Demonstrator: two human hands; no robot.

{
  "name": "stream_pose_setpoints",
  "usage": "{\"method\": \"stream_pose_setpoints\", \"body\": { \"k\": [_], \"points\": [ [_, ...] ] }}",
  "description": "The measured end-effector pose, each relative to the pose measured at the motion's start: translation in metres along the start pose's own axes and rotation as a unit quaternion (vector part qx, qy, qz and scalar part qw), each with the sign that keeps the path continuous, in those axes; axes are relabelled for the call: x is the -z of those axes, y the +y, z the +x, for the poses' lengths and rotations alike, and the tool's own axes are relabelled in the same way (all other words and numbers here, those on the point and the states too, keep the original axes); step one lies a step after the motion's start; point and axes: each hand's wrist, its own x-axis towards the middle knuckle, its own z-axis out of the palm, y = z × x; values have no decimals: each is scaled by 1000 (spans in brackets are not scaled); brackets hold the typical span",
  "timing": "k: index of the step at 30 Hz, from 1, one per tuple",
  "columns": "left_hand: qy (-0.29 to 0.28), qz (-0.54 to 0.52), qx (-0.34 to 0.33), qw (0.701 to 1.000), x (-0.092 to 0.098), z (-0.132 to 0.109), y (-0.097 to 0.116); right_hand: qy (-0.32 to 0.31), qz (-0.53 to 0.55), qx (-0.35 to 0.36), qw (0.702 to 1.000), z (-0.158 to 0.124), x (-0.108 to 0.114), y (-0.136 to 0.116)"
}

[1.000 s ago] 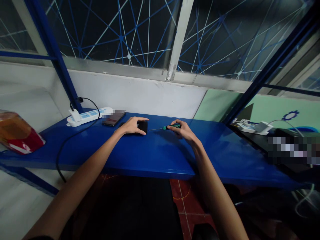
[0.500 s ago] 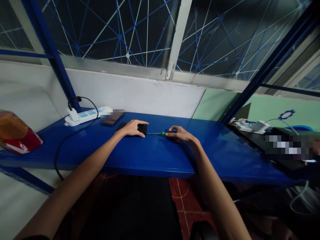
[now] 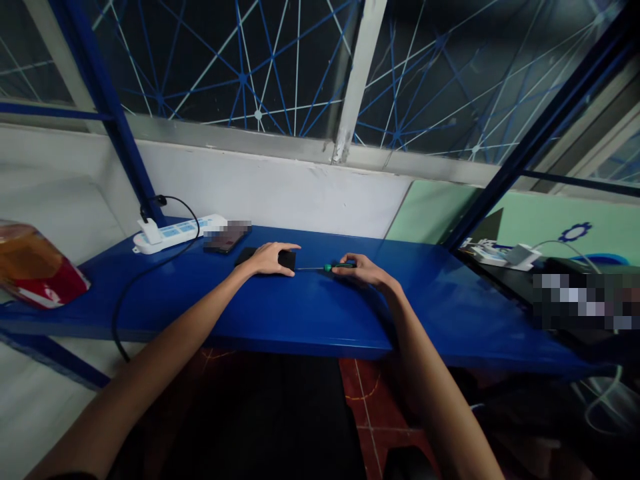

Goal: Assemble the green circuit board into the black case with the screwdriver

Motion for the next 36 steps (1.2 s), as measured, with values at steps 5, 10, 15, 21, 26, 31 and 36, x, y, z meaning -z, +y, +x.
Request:
{"method": "stream_pose_setpoints", "body": {
  "k": [5, 10, 15, 21, 26, 31, 36],
  "points": [
    [8, 65, 10, 998, -4, 4, -1, 20, -42, 36, 998, 7, -2, 3],
    [14, 121, -11, 993, -8, 13, -3, 94, -58, 81, 991, 11, -7, 3],
    [17, 154, -49, 987, -10, 10, -2, 43, 3, 16, 999, 10, -6, 4],
    [87, 176, -95, 976, -19, 2, -3, 129, -68, 72, 987, 13, -6, 3],
    [124, 181, -115, 969, -22, -2, -1, 160, -139, 126, 969, 11, -9, -3],
    [125, 193, -109, 967, -21, -6, 1, 51, -16, 62, 997, 1, -7, -8],
    [126, 193, -103, 968, -20, -5, 0, 35, -44, 67, 996, 3, -3, -2]
  ]
}}
